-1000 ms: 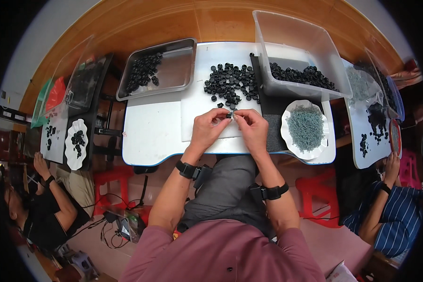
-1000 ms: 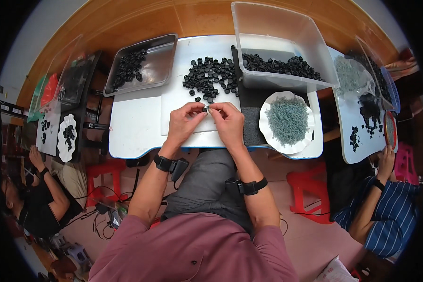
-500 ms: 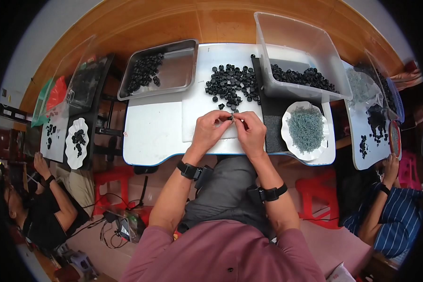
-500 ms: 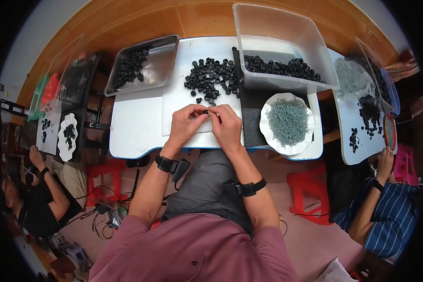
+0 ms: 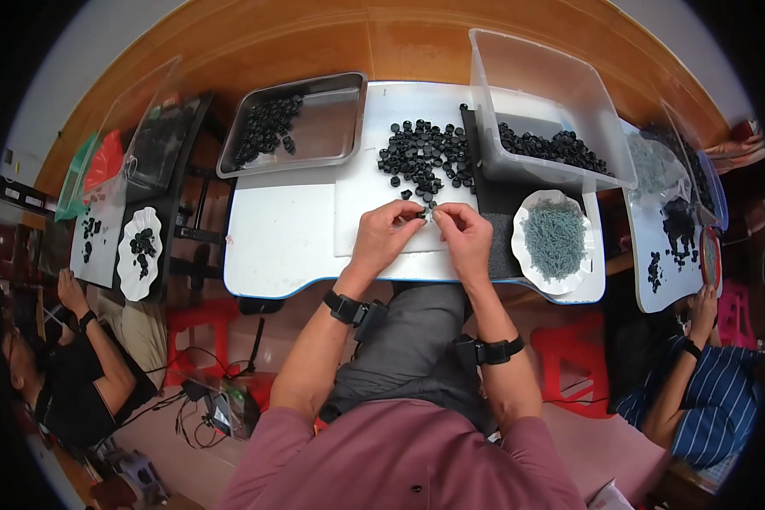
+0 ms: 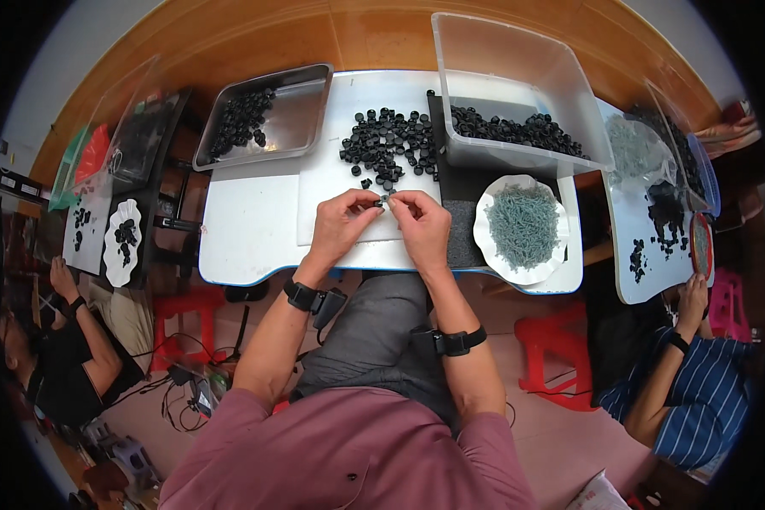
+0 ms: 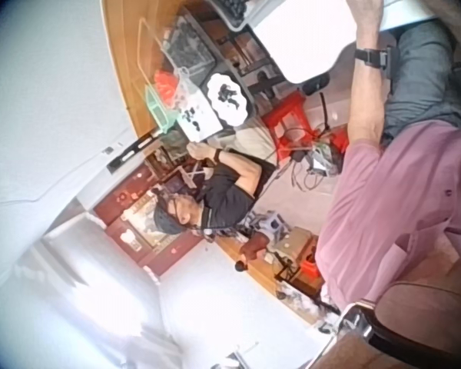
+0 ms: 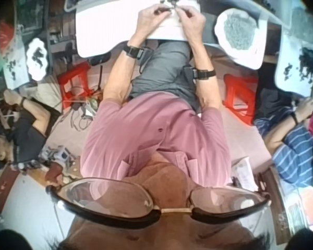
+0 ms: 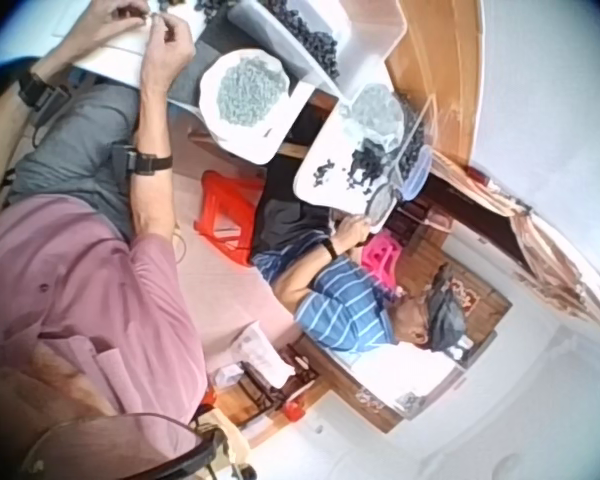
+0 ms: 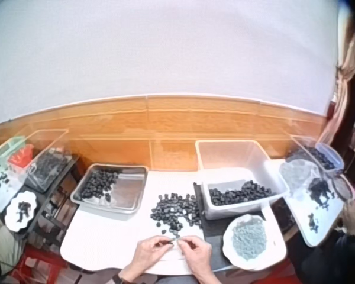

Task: Manual assembly and inspection of small black plastic components by hand in a workshop setting.

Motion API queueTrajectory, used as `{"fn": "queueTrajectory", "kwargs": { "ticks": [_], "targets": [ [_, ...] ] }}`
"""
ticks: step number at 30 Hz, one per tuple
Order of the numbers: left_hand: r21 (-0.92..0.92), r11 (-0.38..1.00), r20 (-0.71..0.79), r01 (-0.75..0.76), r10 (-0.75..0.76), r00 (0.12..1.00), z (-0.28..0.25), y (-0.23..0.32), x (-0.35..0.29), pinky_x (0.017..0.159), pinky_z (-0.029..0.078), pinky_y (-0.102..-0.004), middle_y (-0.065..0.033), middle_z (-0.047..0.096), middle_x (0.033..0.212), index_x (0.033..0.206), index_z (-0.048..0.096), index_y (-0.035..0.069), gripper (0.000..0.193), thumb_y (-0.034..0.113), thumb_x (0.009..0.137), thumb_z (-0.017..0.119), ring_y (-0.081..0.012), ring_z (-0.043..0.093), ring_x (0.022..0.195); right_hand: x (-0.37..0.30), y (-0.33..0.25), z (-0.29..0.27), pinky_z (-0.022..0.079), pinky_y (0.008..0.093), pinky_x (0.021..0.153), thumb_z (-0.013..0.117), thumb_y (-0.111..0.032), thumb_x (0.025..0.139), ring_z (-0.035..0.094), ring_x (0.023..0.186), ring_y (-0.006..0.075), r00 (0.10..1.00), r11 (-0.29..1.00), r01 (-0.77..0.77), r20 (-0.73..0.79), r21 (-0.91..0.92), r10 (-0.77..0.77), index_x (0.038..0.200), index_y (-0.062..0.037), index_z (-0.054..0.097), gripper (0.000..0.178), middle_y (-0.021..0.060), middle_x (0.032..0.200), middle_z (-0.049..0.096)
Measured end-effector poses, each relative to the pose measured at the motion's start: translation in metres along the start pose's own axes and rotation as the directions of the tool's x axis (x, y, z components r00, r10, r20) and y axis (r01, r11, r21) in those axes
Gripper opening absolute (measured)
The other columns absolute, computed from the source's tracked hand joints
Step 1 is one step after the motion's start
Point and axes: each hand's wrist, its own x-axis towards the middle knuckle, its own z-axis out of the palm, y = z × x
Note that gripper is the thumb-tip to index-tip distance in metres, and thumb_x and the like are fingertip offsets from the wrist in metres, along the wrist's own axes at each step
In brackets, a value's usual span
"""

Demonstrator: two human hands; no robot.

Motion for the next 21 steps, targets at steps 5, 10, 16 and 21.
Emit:
{"fn": "queueTrajectory", "kwargs": {
  "ticks": [5, 10, 16, 21],
  "targets": [
    [0.017, 1.0, 0.003, 0.0, 0.0, 1.0, -0.0004, -0.0019, -0.0003, 0.07, 0.056, -0.0272, -0.0085, 0.077, 0.089, 0.106, 0.076, 0.002, 0.02, 0.008, 0.087, 0.078, -0.0131, 0.071, 0.076, 0.0035, -0.0052, -0.0013, 0.045, 0.0209, 0.057, 0.076, -0.01, 0.09, 0.056, 0.064, 0.0027, 0.994, 0.997, -0.076, 0.076, 0.003, 0.076, 0.096, 0.0009, 0.077, 0.013, -0.0012, 0.075, 0.069],
    [0.016, 1.0, 0.009, -0.007, 0.007, 1.0, 0.001, -0.0016, 0.0003, 0.071, 0.056, -0.0268, -0.0081, 0.077, 0.089, 0.105, 0.076, 0.002, 0.019, 0.008, 0.087, 0.078, -0.0122, 0.069, 0.075, 0.0056, -0.0049, -0.0029, 0.043, 0.0214, 0.057, 0.076, -0.012, 0.09, 0.054, 0.063, 0.0027, 0.988, 0.995, -0.085, 0.123, -0.051, 0.091, 0.095, 0.0004, 0.077, 0.014, -0.0023, 0.072, 0.068],
    [-0.034, 0.999, 0.037, 0.042, -0.041, 0.998, -0.0015, -0.0009, 0.0012, 0.072, 0.055, -0.0264, -0.0068, 0.077, 0.09, 0.105, 0.076, 0.001, 0.019, 0.007, 0.088, 0.078, -0.0114, 0.068, 0.076, 0.0085, -0.006, -0.0051, 0.043, 0.0235, 0.058, 0.074, -0.011, 0.089, 0.053, 0.064, 0.0039, 0.978, 0.995, -0.072, 0.191, -0.062, 0.083, 0.093, 0.0008, 0.076, 0.013, -0.0019, 0.071, 0.066],
    [-0.066, 0.993, 0.062, 0.102, -0.098, 0.993, -0.0022, -0.0012, 0.0005, 0.075, 0.056, -0.0266, -0.007, 0.077, 0.092, 0.105, 0.076, 0.0, 0.019, 0.006, 0.087, 0.078, -0.0118, 0.07, 0.08, 0.0083, -0.0055, -0.0021, 0.043, 0.0245, 0.058, 0.074, -0.012, 0.088, 0.053, 0.064, 0.0042, 0.979, 0.991, -0.076, 0.18, -0.112, 0.095, 0.093, 0.0008, 0.075, 0.013, -0.0013, 0.07, 0.066]
  ]
}}
